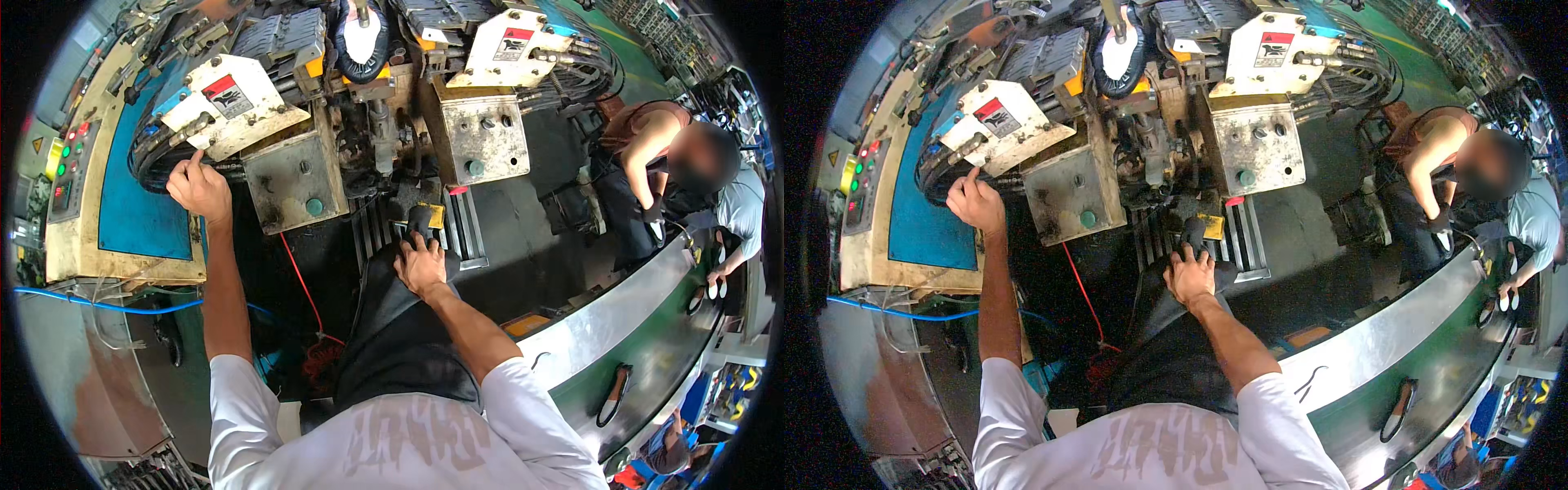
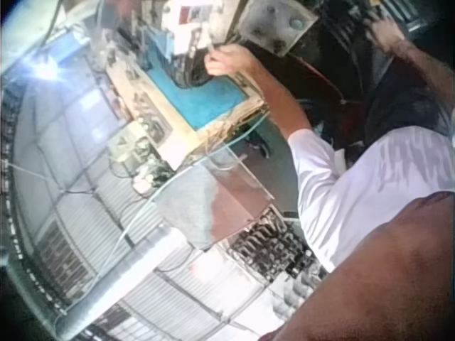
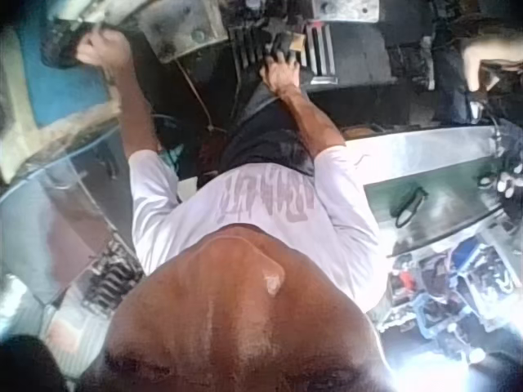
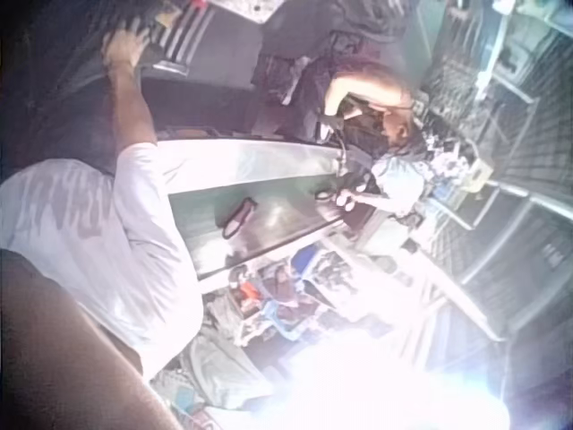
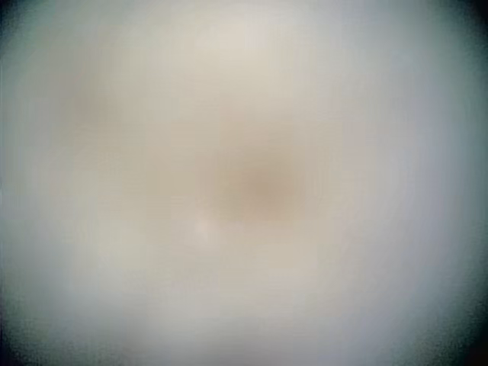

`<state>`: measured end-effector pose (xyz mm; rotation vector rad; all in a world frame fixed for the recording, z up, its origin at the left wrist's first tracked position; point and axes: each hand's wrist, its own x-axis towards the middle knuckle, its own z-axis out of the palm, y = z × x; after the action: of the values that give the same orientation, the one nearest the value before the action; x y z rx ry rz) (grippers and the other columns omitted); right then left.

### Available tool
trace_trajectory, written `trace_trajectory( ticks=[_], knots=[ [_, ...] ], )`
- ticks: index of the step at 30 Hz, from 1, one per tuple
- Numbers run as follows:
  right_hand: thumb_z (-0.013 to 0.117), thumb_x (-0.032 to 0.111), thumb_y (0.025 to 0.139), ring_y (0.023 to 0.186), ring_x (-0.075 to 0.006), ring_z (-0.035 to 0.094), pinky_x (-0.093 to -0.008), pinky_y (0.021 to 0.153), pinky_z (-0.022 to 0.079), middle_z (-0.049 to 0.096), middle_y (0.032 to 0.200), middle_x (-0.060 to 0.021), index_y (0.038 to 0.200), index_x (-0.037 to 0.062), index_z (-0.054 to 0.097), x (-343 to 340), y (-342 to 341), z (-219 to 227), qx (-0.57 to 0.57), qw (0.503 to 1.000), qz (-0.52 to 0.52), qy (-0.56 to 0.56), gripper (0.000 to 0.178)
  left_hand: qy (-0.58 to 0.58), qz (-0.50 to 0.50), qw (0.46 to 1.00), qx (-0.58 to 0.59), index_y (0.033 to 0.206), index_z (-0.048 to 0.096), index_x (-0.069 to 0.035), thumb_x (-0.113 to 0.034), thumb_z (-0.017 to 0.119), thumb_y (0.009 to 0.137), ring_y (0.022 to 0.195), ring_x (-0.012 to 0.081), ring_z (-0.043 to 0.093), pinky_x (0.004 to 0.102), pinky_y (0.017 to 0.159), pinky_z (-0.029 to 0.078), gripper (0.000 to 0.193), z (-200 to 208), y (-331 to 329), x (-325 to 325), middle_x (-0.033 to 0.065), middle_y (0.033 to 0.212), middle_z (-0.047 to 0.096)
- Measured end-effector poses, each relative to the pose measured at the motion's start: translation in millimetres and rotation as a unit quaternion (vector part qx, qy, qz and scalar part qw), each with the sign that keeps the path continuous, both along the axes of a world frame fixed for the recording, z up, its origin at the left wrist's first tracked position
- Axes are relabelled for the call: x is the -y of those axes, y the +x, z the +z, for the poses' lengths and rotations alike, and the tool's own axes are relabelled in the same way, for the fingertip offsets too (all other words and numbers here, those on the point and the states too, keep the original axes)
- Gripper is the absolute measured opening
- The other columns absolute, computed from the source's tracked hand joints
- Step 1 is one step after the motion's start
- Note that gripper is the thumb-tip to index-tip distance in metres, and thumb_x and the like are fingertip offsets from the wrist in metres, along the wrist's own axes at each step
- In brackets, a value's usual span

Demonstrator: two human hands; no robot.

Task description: Using industrial machinery to shape and process the back part of shoes on an assembly line.

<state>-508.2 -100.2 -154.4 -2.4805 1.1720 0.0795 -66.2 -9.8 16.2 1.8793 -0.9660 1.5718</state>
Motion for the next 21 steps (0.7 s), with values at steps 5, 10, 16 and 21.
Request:
trace_trajectory(
  ticks=[5, 10, 16, 21],
  knots=[
    [0.063, 0.042, 0.101, 0.139, -0.0521, 0.050, -0.0626, 0.117, 0.042, 0.050, 0.161, -0.0137, 0.143, 0.0156, 0.067, -0.4, -2.2, -3.2, 0.019, 1.000, -0.006, 0.010, 0.050, -0.002, -0.007, 1.000, -0.010, 0.101, 0.084, -0.017, 0.001, 0.072, 0.082, 0.098, 0.0333, 0.060, 0.0476, 0.084, 0.047, 0.029, -0.3, -1.3, 0.2, 0.0071, 0.105, 0.065],
    [0.064, 0.042, 0.101, 0.140, -0.0516, 0.049, -0.0617, 0.117, 0.042, 0.050, 0.161, -0.0140, 0.144, 0.0158, 0.067, -1.0, -4.4, -2.0, 0.013, 1.000, -0.006, 0.001, 0.050, 0.003, 0.000, 1.000, -0.015, 0.099, 0.084, -0.015, 0.000, 0.071, 0.082, 0.096, 0.0327, 0.058, 0.0471, 0.084, 0.046, 0.026, 1.9, -4.5, 0.1, 0.0073, 0.105, 0.064],
    [0.064, 0.041, 0.100, 0.140, -0.0511, 0.049, -0.0616, 0.117, 0.041, 0.050, 0.162, -0.0137, 0.144, 0.0163, 0.067, -1.5, -4.5, -3.6, 0.018, 1.000, -0.007, -0.003, 0.050, -0.002, 0.002, 1.000, -0.013, 0.098, 0.084, -0.014, 0.000, 0.071, 0.082, 0.096, 0.0321, 0.058, 0.0472, 0.084, 0.045, 0.025, 2.4, -5.9, 0.4, 0.0069, 0.104, 0.064],
    [0.063, 0.042, 0.100, 0.139, -0.0508, 0.049, -0.0620, 0.116, 0.042, 0.049, 0.163, -0.0137, 0.142, 0.0163, 0.068, -0.6, -3.2, -2.9, 0.007, 1.000, -0.002, -0.005, 0.049, -0.014, -0.013, 1.000, -0.019, 0.101, 0.084, -0.016, -0.001, 0.071, 0.084, 0.099, 0.0316, 0.060, 0.0477, 0.086, 0.047, 0.026, -0.1, -6.2, 1.9, 0.0061, 0.105, 0.065]
  ],
)
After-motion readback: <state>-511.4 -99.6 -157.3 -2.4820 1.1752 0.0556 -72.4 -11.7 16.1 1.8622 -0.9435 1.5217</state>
